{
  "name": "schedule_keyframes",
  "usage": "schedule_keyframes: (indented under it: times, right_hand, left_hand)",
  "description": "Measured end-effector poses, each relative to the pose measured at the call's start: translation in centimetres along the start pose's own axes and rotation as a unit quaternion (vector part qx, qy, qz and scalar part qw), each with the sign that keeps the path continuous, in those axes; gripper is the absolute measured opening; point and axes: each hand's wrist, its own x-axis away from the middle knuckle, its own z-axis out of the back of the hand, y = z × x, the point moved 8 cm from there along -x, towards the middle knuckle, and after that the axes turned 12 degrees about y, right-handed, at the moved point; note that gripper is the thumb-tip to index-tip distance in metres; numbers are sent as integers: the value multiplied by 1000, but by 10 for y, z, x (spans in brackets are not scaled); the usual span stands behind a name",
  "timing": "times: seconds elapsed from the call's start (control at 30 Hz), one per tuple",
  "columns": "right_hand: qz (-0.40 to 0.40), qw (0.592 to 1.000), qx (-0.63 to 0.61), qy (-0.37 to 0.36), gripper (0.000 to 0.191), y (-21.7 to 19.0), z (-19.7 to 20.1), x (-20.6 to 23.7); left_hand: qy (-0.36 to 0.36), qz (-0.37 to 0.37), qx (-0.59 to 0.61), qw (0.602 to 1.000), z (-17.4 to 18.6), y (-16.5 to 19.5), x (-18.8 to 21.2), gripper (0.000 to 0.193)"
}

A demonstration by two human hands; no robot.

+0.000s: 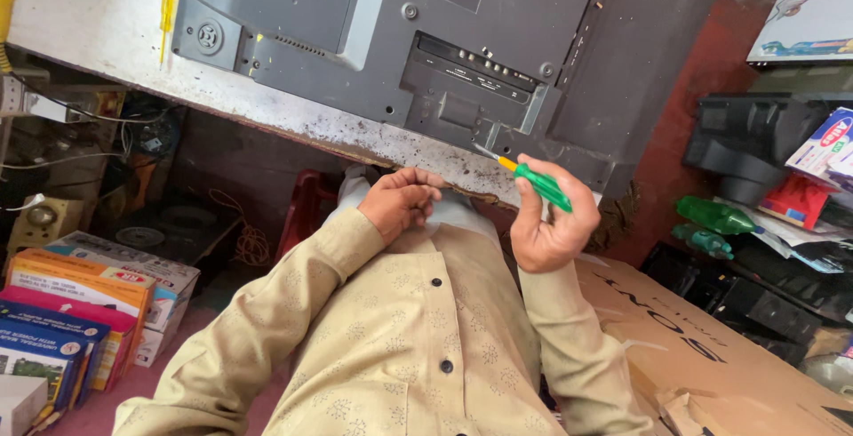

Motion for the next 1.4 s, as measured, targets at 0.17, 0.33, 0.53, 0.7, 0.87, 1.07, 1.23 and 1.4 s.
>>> schedule_keyframes:
  times: [0.17, 0.33, 0.53, 0.7, 0.87, 1.07, 1.23, 1.4]
  right_hand:
    - [16, 1000, 13, -16, 51, 8, -10, -6]
    - [15, 999, 4, -34, 50, 7, -12, -8]
    - [12, 999, 16, -39, 50, 7, -13, -6]
    - [38, 998, 33, -24, 47, 3, -14, -10]
    - [-30, 988, 143, -51, 35, 12, -9, -18]
    - [12, 997, 66, -31, 46, -7, 2, -23]
    - [-8, 991, 130, 22, 42, -3, 9, -27]
    - [34, 997, 64, -1, 43, -17, 14, -35]
  left_hand:
    - [10, -28, 4, 1000, 8, 7, 4, 27]
    - [11, -43, 2, 999, 8, 16, 12, 30]
    - [6, -24, 12, 1000, 5, 15, 12, 28]
    - [21, -10, -8, 1000, 9, 10, 9, 27]
    - [23, -38, -39, 998, 9, 7, 8, 18]
    - [4, -98, -136, 986, 3, 12, 4, 21]
    - [26, -150, -210, 966, -13, 24, 3, 21]
    - [94, -311, -427, 844, -52, 64, 11, 27]
